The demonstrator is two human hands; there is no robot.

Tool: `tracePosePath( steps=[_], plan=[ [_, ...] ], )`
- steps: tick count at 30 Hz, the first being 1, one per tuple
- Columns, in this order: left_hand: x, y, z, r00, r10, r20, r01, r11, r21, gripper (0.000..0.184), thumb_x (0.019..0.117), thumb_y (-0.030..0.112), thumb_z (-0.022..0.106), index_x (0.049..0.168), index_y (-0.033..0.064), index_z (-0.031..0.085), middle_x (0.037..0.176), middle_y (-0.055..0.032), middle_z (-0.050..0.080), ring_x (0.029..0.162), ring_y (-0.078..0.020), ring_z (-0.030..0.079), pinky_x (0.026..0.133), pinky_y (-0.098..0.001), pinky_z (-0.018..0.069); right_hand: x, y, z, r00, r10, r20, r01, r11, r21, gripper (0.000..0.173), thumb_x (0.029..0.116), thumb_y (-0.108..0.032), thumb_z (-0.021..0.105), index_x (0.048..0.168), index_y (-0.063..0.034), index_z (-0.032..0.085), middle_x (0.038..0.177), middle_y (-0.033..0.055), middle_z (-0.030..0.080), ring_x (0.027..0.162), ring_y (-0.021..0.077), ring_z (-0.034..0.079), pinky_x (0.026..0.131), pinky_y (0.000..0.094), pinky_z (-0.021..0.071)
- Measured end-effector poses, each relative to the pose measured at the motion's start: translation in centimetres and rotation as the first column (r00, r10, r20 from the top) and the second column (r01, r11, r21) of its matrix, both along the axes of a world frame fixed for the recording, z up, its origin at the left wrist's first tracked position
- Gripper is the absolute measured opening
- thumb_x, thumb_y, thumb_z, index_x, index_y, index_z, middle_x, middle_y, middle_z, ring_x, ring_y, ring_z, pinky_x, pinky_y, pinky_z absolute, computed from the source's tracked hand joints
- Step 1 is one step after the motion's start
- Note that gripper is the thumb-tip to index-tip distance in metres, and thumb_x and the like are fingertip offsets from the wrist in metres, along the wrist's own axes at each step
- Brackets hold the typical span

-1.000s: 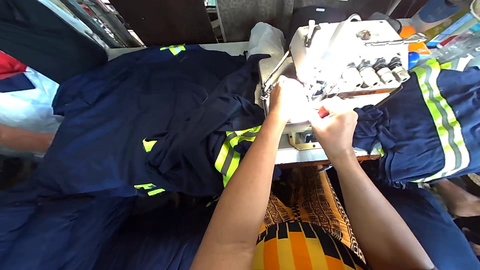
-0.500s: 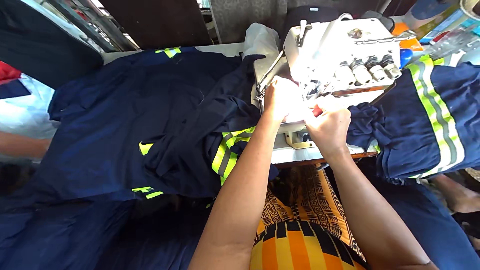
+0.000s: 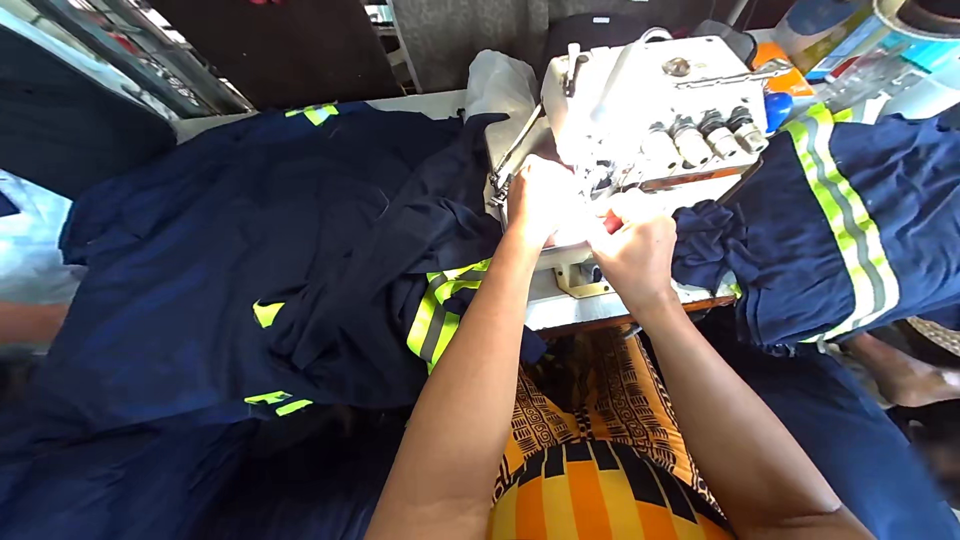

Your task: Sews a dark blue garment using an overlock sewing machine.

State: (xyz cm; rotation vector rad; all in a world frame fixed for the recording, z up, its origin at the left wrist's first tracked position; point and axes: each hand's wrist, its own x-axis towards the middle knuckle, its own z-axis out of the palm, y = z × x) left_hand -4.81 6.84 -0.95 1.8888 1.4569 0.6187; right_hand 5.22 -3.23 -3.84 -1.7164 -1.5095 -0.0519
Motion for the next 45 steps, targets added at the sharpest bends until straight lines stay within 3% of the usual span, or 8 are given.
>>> tracePosePath(
  steps=[7, 14, 16, 18, 21, 27, 39, 45],
  plan=[
    [-0.3, 0.1, -0.2, 0.999, -0.044, 0.026, 0.043, 0.999, 0.026, 0.019, 0.0942, 0.019, 0.072, 0.104, 0.0030, 0.075, 0.111, -0.0159, 0.068, 0.108, -0.0276, 0.064, 0.097, -0.0481, 0.0492, -0.1, 0.0, 0.0, 1.000, 0.001, -0.008, -0.001, 1.000, 0.008, 0.005, 0.0870, -0.005, 0.069, 0.089, -0.0007, 0.071, 0.079, 0.0113, 0.061, 0.068, 0.0244, 0.060, 0.057, 0.0417, 0.0468],
    [-0.3, 0.2, 0.0, 0.999, -0.051, -0.002, 0.051, 0.999, 0.004, 0.012, 0.0937, 0.012, 0.069, 0.098, 0.0031, 0.075, 0.101, -0.0152, 0.069, 0.097, -0.0264, 0.065, 0.088, -0.0481, 0.0506, -0.1, -0.1, 0.0, 1.000, 0.000, -0.016, 0.000, 1.000, 0.004, 0.007, 0.0903, -0.008, 0.069, 0.087, -0.0019, 0.069, 0.079, 0.0110, 0.061, 0.067, 0.0248, 0.061, 0.055, 0.0417, 0.0481],
    [-0.2, 0.4, 0.2, 0.998, -0.056, -0.029, 0.055, 0.998, -0.017, 0.013, 0.0951, 0.013, 0.067, 0.094, 0.0023, 0.074, 0.091, -0.0137, 0.069, 0.088, -0.0257, 0.064, 0.082, -0.0482, 0.0509, -0.1, 0.0, 0.0, 1.000, -0.001, -0.031, 0.002, 1.000, 0.028, 0.007, 0.0887, -0.007, 0.069, 0.085, -0.0007, 0.069, 0.079, 0.0118, 0.062, 0.069, 0.0264, 0.062, 0.058, 0.0437, 0.0492],
    [0.0, 0.5, 0.1, 0.999, -0.041, -0.012, 0.040, 0.998, -0.042, 0.015, 0.0974, 0.014, 0.064, 0.090, 0.0021, 0.071, 0.080, -0.0089, 0.064, 0.075, -0.0195, 0.060, 0.072, -0.0414, 0.0494, -0.2, 0.1, 0.0, 1.000, -0.001, -0.031, 0.003, 0.999, 0.044, 0.007, 0.0880, -0.006, 0.069, 0.084, -0.0011, 0.069, 0.078, 0.0112, 0.062, 0.070, 0.0258, 0.062, 0.058, 0.0428, 0.0495],
    [0.3, 0.6, 0.0, 0.999, 0.022, 0.036, -0.018, 0.995, -0.102, 0.017, 0.0988, 0.017, 0.063, 0.092, 0.0017, 0.066, 0.077, -0.0070, 0.059, 0.067, -0.0162, 0.056, 0.065, -0.0358, 0.0491, -0.3, 0.0, 0.1, 1.000, -0.007, -0.027, 0.008, 0.999, 0.038, 0.009, 0.0893, -0.007, 0.068, 0.081, -0.0024, 0.068, 0.078, 0.0105, 0.061, 0.069, 0.0245, 0.062, 0.056, 0.0410, 0.0496],
    [0.7, 0.5, 0.6, 0.996, 0.070, 0.054, -0.061, 0.985, -0.160, 0.015, 0.0981, 0.017, 0.064, 0.094, 0.0027, 0.066, 0.077, -0.0058, 0.058, 0.064, -0.0136, 0.055, 0.062, -0.0313, 0.0489, -0.3, 0.3, 0.0, 0.999, -0.023, -0.027, 0.024, 0.998, 0.050, 0.013, 0.0858, -0.005, 0.068, 0.074, -0.0018, 0.063, 0.073, 0.0105, 0.058, 0.064, 0.0249, 0.061, 0.053, 0.0417, 0.0481],
    [0.7, 0.1, 1.0, 0.993, 0.086, 0.077, -0.073, 0.984, -0.162, 0.015, 0.0985, 0.017, 0.066, 0.091, 0.0046, 0.064, 0.073, -0.0024, 0.057, 0.058, -0.0092, 0.052, 0.056, -0.0255, 0.0464, -0.2, 0.5, -0.1, 0.999, -0.015, -0.043, 0.017, 0.999, 0.041, 0.010, 0.0845, -0.004, 0.070, 0.077, -0.0008, 0.066, 0.073, 0.0101, 0.059, 0.064, 0.0255, 0.062, 0.054, 0.0426, 0.0501],
    [0.7, 0.0, 1.0, 0.989, 0.078, 0.127, -0.054, 0.981, -0.186, 0.014, 0.0984, 0.014, 0.065, 0.095, 0.0008, 0.064, 0.075, -0.0052, 0.056, 0.061, -0.0117, 0.052, 0.060, -0.0285, 0.0471, -0.2, 0.6, -0.2, 1.000, -0.012, -0.027, 0.013, 0.998, 0.063, 0.015, 0.0835, -0.006, 0.072, 0.072, -0.0014, 0.064, 0.071, 0.0095, 0.057, 0.064, 0.0245, 0.061, 0.053, 0.0413, 0.0495]
  ],
)
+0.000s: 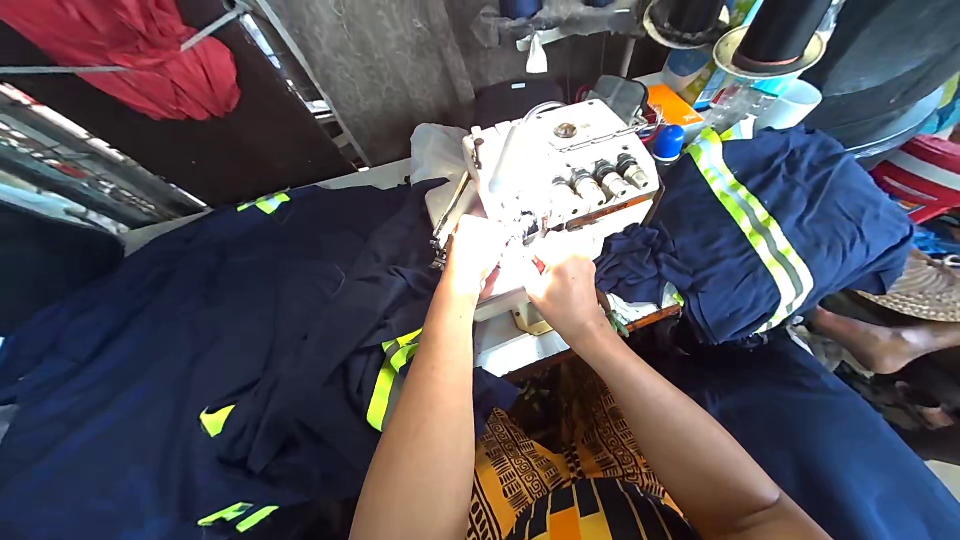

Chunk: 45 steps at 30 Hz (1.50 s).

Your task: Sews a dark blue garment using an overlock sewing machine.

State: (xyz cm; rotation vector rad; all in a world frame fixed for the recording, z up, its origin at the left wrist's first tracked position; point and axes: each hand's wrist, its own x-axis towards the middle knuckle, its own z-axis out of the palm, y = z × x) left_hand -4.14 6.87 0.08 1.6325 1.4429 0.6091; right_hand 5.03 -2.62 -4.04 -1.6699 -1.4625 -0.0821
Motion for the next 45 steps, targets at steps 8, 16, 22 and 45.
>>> tracePosePath(
  steps=[8, 16, 22, 45],
  plan=[
    [0.0, -0.1, 0.2, 0.999, -0.005, 0.034, 0.006, 1.000, -0.028, 0.012, 0.0994, 0.014, 0.064, 0.097, 0.0024, 0.062, 0.073, -0.0032, 0.054, 0.059, -0.0101, 0.051, 0.057, -0.0254, 0.0453, -0.1, 0.0, 0.1, 1.000, -0.009, -0.026, 0.008, 1.000, -0.022, 0.012, 0.0842, -0.006, 0.071, 0.075, -0.0007, 0.065, 0.072, 0.0109, 0.059, 0.066, 0.0271, 0.063, 0.055, 0.0449, 0.0513],
    [-0.2, 0.1, -0.2, 0.999, -0.027, 0.019, 0.028, 0.999, -0.039, 0.014, 0.0999, 0.016, 0.064, 0.098, 0.0023, 0.063, 0.072, -0.0045, 0.054, 0.057, -0.0119, 0.050, 0.055, -0.0274, 0.0457, 0.0, 0.1, -0.2, 0.999, -0.017, -0.029, 0.016, 1.000, -0.019, 0.012, 0.0819, -0.006, 0.070, 0.072, -0.0026, 0.063, 0.068, 0.0082, 0.057, 0.061, 0.0246, 0.061, 0.052, 0.0429, 0.0485],
    [0.3, -0.1, 0.5, 1.000, -0.006, -0.005, 0.006, 1.000, -0.027, 0.016, 0.0989, 0.015, 0.065, 0.088, 0.0038, 0.062, 0.068, -0.0009, 0.053, 0.055, -0.0089, 0.049, 0.055, -0.0248, 0.0450, 0.0, 0.0, 0.3, 0.999, -0.033, -0.007, 0.033, 0.998, -0.057, 0.014, 0.0827, -0.008, 0.074, 0.075, -0.0008, 0.065, 0.071, 0.0111, 0.059, 0.065, 0.0277, 0.064, 0.054, 0.0456, 0.0504],
    [-0.2, -0.1, -0.4, 0.990, -0.053, -0.131, 0.061, 0.997, 0.056, 0.028, 0.1036, 0.025, 0.061, 0.103, -0.0022, 0.066, 0.086, -0.0158, 0.063, 0.075, -0.0262, 0.060, 0.072, -0.0461, 0.0511, 0.0, -0.4, 0.3, 0.998, -0.028, -0.062, 0.023, 0.997, -0.080, 0.005, 0.0836, -0.007, 0.072, 0.081, -0.0021, 0.071, 0.073, 0.0100, 0.062, 0.066, 0.0255, 0.064, 0.058, 0.0442, 0.0522]
  ],
)
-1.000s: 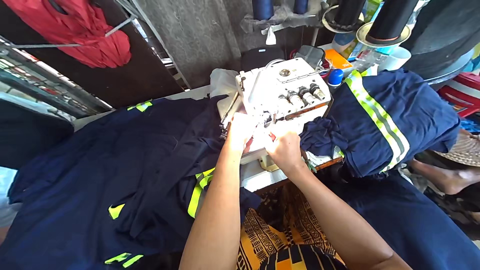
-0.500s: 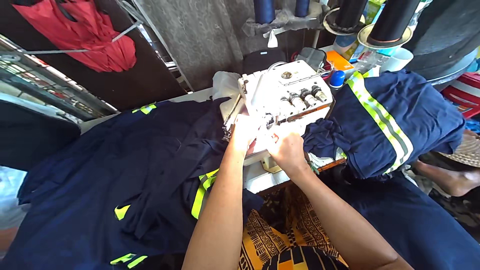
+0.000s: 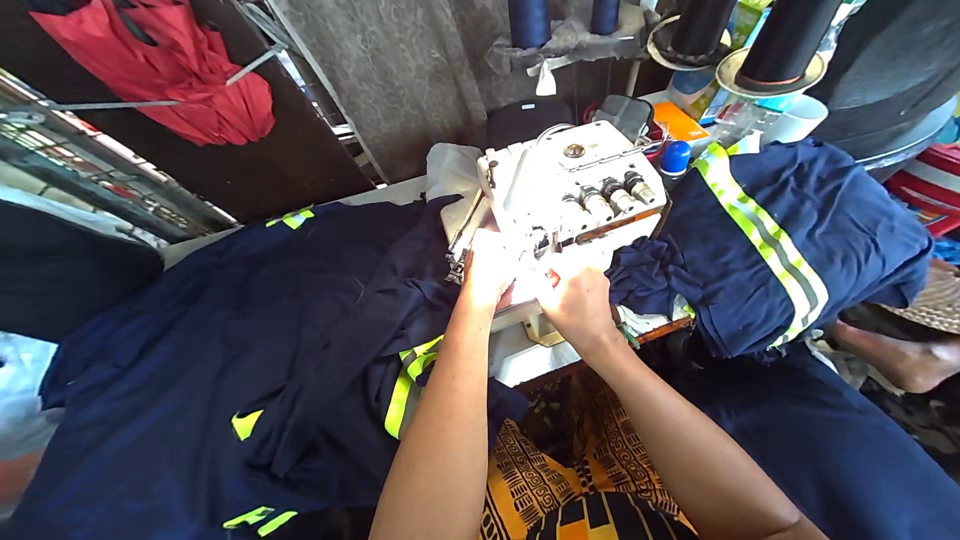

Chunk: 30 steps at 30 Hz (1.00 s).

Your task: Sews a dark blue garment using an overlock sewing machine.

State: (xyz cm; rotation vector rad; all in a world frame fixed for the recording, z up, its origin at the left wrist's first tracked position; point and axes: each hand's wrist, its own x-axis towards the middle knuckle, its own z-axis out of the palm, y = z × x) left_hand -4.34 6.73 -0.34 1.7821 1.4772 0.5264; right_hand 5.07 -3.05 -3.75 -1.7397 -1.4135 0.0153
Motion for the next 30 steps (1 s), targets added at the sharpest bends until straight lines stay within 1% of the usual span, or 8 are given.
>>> tracePosePath(
  steps=[2, 6, 10, 12, 18, 22, 25, 30],
  plan=[
    [0.0, -0.1, 0.1, 1.000, -0.005, -0.004, 0.005, 1.000, 0.007, 0.027, 0.1037, 0.024, 0.060, 0.104, -0.0029, 0.065, 0.087, -0.0166, 0.063, 0.077, -0.0270, 0.061, 0.074, -0.0471, 0.0515, 0.0, 0.1, -0.1, 1.000, 0.005, -0.002, -0.005, 1.000, 0.008, 0.006, 0.0852, -0.007, 0.071, 0.081, -0.0021, 0.071, 0.073, 0.0100, 0.062, 0.065, 0.0255, 0.063, 0.058, 0.0449, 0.0524],
    [0.0, -0.2, 0.0, 1.000, 0.005, 0.014, -0.006, 1.000, 0.025, 0.022, 0.1014, 0.022, 0.064, 0.096, 0.0002, 0.066, 0.078, -0.0101, 0.060, 0.066, -0.0201, 0.055, 0.065, -0.0402, 0.0488, 0.0, 0.2, -0.2, 1.000, -0.002, 0.014, 0.001, 1.000, 0.026, 0.008, 0.0861, -0.007, 0.069, 0.079, -0.0019, 0.069, 0.070, 0.0094, 0.060, 0.063, 0.0251, 0.062, 0.055, 0.0437, 0.0508],
    [0.2, 0.4, -0.1, 0.999, 0.025, 0.034, -0.023, 0.999, -0.048, 0.019, 0.0998, 0.018, 0.065, 0.104, 0.0003, 0.064, 0.080, -0.0077, 0.057, 0.067, -0.0169, 0.053, 0.066, -0.0355, 0.0481, 0.0, 0.2, -0.1, 1.000, 0.005, 0.022, -0.005, 1.000, 0.018, 0.009, 0.0847, -0.005, 0.071, 0.078, -0.0006, 0.067, 0.072, 0.0109, 0.060, 0.065, 0.0270, 0.064, 0.056, 0.0450, 0.0514],
    [0.4, 0.5, 0.0, 0.999, 0.030, 0.038, -0.028, 0.998, -0.047, 0.017, 0.0996, 0.017, 0.065, 0.102, 0.0002, 0.063, 0.079, -0.0071, 0.056, 0.067, -0.0158, 0.053, 0.065, -0.0338, 0.0481, 0.0, 0.2, 0.0, 1.000, 0.009, 0.022, -0.009, 1.000, 0.013, 0.008, 0.0847, -0.005, 0.071, 0.079, -0.0006, 0.068, 0.073, 0.0115, 0.061, 0.066, 0.0275, 0.064, 0.056, 0.0457, 0.0517],
    [0.5, 0.5, 0.4, 0.999, 0.029, -0.036, -0.030, 0.999, -0.020, 0.025, 0.1009, 0.022, 0.064, 0.108, -0.0024, 0.064, 0.088, -0.0139, 0.062, 0.075, -0.0223, 0.060, 0.074, -0.0414, 0.0521, -0.1, 0.3, -0.2, 1.000, 0.006, 0.016, -0.006, 0.999, 0.044, 0.009, 0.0842, -0.006, 0.070, 0.077, -0.0015, 0.067, 0.071, 0.0104, 0.060, 0.064, 0.0268, 0.063, 0.055, 0.0455, 0.0509],
    [0.5, 2.1, -3.4, 0.999, 0.037, -0.026, -0.032, 0.984, 0.175, 0.032, 0.0962, 0.027, 0.070, 0.104, -0.0037, 0.068, 0.095, -0.0195, 0.068, 0.085, -0.0296, 0.067, 0.081, -0.0513, 0.0551, 0.0, 0.4, -0.4, 1.000, 0.007, 0.028, -0.009, 0.998, 0.069, 0.009, 0.0843, -0.006, 0.069, 0.077, -0.0017, 0.068, 0.071, 0.0104, 0.060, 0.065, 0.0267, 0.064, 0.055, 0.0453, 0.0515],
    [0.5, 1.1, -0.9, 0.999, 0.042, -0.009, -0.042, 0.999, 0.002, 0.030, 0.0983, 0.024, 0.068, 0.113, -0.0022, 0.063, 0.093, -0.0155, 0.063, 0.079, -0.0245, 0.062, 0.077, -0.0440, 0.0530, -0.1, 0.5, -0.4, 0.999, 0.001, 0.040, -0.004, 0.997, 0.077, 0.007, 0.0842, -0.005, 0.068, 0.078, -0.0019, 0.068, 0.073, 0.0104, 0.061, 0.066, 0.0260, 0.064, 0.055, 0.0446, 0.0520],
    [0.6, 0.9, -0.6, 0.996, 0.066, -0.053, -0.066, 0.998, -0.001, 0.033, 0.0968, 0.024, 0.070, 0.115, -0.0033, 0.063, 0.101, -0.0203, 0.066, 0.090, -0.0312, 0.065, 0.085, -0.0516, 0.0521, -0.1, 0.5, -0.4, 0.999, -0.003, 0.044, 0.000, 0.997, 0.076, 0.007, 0.0842, -0.006, 0.071, 0.079, -0.0019, 0.070, 0.071, 0.0100, 0.061, 0.066, 0.0259, 0.064, 0.056, 0.0445, 0.0515]
  ],
)
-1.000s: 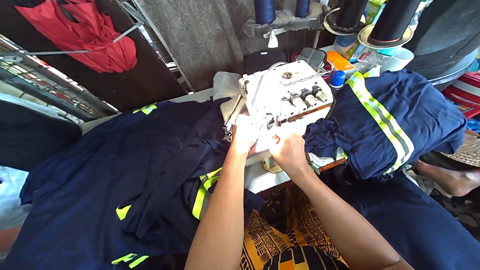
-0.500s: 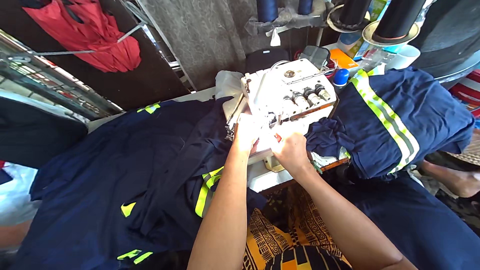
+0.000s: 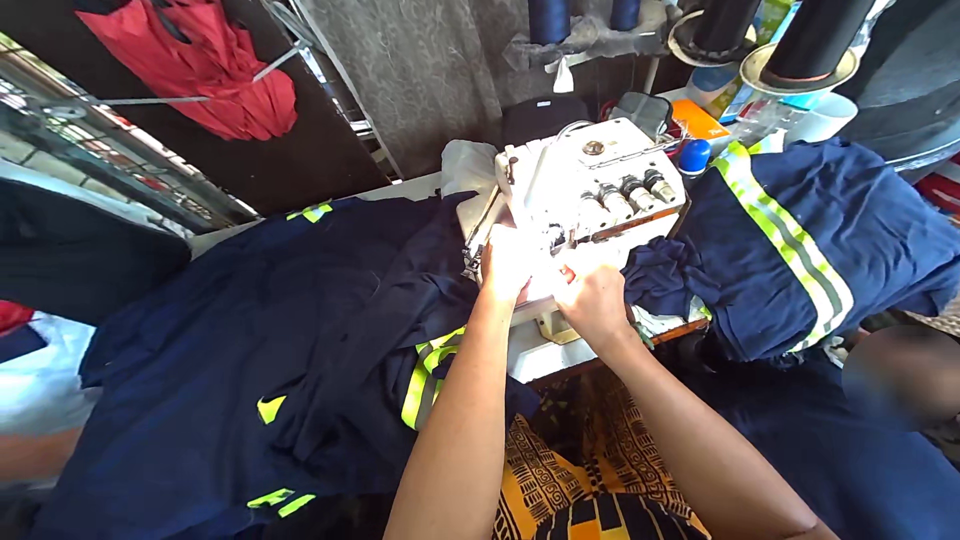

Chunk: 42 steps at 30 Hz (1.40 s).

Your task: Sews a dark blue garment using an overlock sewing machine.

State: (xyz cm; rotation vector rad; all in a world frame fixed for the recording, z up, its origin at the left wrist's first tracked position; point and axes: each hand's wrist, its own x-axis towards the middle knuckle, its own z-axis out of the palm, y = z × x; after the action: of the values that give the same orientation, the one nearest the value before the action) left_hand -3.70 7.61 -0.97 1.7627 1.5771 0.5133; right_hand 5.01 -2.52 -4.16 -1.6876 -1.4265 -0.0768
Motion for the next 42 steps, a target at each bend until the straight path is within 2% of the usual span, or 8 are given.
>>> tracePosePath(
  steps=[6, 10, 13, 21, 28, 33, 39, 42],
  plan=[
    [-0.1, -1.5, 0.9, 0.990, -0.043, -0.132, 0.059, 0.991, 0.118, 0.038, 0.0995, 0.028, 0.066, 0.117, -0.0056, 0.064, 0.114, -0.0270, 0.066, 0.110, -0.0423, 0.063, 0.094, -0.0607, 0.0488, 0.1, -0.1, -0.1, 1.000, -0.012, 0.002, 0.012, 1.000, 0.007, 0.007, 0.0836, -0.010, 0.071, 0.080, -0.0037, 0.072, 0.070, 0.0083, 0.060, 0.062, 0.0237, 0.061, 0.053, 0.0427, 0.0497],
    [0.5, -1.6, 1.8, 0.965, -0.043, -0.260, 0.068, 0.994, 0.086, 0.042, 0.1037, 0.031, 0.058, 0.125, -0.0060, 0.060, 0.124, -0.0270, 0.062, 0.121, -0.0403, 0.060, 0.101, -0.0571, 0.0465, 0.1, -0.3, -0.2, 1.000, -0.027, 0.002, 0.027, 1.000, 0.002, 0.010, 0.0817, -0.012, 0.073, 0.077, -0.0036, 0.069, 0.068, 0.0086, 0.059, 0.061, 0.0243, 0.062, 0.053, 0.0429, 0.0494],
    [0.5, -1.5, 1.7, 0.951, -0.058, -0.305, 0.096, 0.989, 0.109, 0.039, 0.1043, 0.029, 0.056, 0.120, -0.0052, 0.064, 0.124, -0.0267, 0.063, 0.121, -0.0404, 0.060, 0.101, -0.0573, 0.0468, 0.2, -0.9, -0.1, 1.000, -0.028, -0.007, 0.028, 0.999, -0.018, 0.011, 0.0809, -0.012, 0.075, 0.078, -0.0029, 0.069, 0.070, 0.0087, 0.060, 0.063, 0.0239, 0.063, 0.055, 0.0425, 0.0510],
    [-1.2, -1.7, -0.1, 0.997, -0.066, -0.030, 0.072, 0.952, 0.299, 0.026, 0.1019, 0.021, 0.062, 0.100, -0.0041, 0.070, 0.101, -0.0244, 0.067, 0.096, -0.0384, 0.066, 0.087, -0.0568, 0.0518, 2.3, -3.7, -0.4, 0.985, 0.137, -0.108, -0.132, 0.990, 0.053, 0.015, 0.0887, -0.018, 0.070, 0.091, -0.0054, 0.077, 0.085, 0.0061, 0.068, 0.071, 0.0110, 0.064, 0.066, 0.0268, 0.0564],
    [-0.8, -1.4, -0.1, 1.000, -0.001, -0.019, 0.006, 0.966, 0.260, 0.022, 0.1009, 0.021, 0.064, 0.097, 0.0003, 0.072, 0.104, -0.0199, 0.068, 0.099, -0.0335, 0.066, 0.089, -0.0545, 0.0521, 3.0, -2.2, 2.4, 0.999, -0.001, -0.040, -0.002, 0.998, -0.067, 0.013, 0.0890, -0.006, 0.072, 0.100, -0.0040, 0.078, 0.088, 0.0125, 0.067, 0.076, 0.0252, 0.067, 0.069, 0.0434, 0.0579],
    [-0.9, -1.4, 0.5, 0.998, -0.005, -0.055, 0.018, 0.969, 0.245, 0.024, 0.1013, 0.021, 0.063, 0.099, -0.0012, 0.072, 0.104, -0.0214, 0.068, 0.104, -0.0345, 0.065, 0.094, -0.0534, 0.0501, 2.4, -0.9, 2.8, 0.999, -0.025, -0.022, 0.021, 0.982, -0.188, 0.014, 0.0922, -0.010, 0.069, 0.100, -0.0028, 0.078, 0.092, 0.0155, 0.070, 0.085, 0.0315, 0.070, 0.074, 0.0497, 0.0575],
    [-1.1, -1.4, 0.4, 0.998, -0.018, -0.061, 0.034, 0.960, 0.277, 0.022, 0.0985, 0.015, 0.066, 0.106, -0.0039, 0.072, 0.119, -0.0244, 0.066, 0.119, -0.0370, 0.060, 0.105, -0.0515, 0.0451, 3.0, -0.7, 2.6, 0.991, 0.063, -0.119, -0.079, 0.988, -0.133, 0.014, 0.0936, -0.010, 0.067, 0.098, -0.0034, 0.078, 0.094, 0.0146, 0.071, 0.086, 0.0300, 0.070, 0.078, 0.0500, 0.0566],
    [-1.3, -1.3, 0.1, 0.997, 0.020, 0.070, -0.037, 0.967, 0.253, 0.015, 0.0964, 0.010, 0.068, 0.105, -0.0022, 0.072, 0.116, -0.0227, 0.065, 0.111, -0.0326, 0.063, 0.100, -0.0485, 0.0490, 4.0, -0.6, 1.8, 0.935, 0.202, -0.292, -0.237, 0.967, -0.089, 0.013, 0.0942, -0.011, 0.066, 0.097, -0.0043, 0.077, 0.092, 0.0096, 0.071, 0.082, 0.0177, 0.069, 0.080, 0.0365, 0.0581]
  ],
)
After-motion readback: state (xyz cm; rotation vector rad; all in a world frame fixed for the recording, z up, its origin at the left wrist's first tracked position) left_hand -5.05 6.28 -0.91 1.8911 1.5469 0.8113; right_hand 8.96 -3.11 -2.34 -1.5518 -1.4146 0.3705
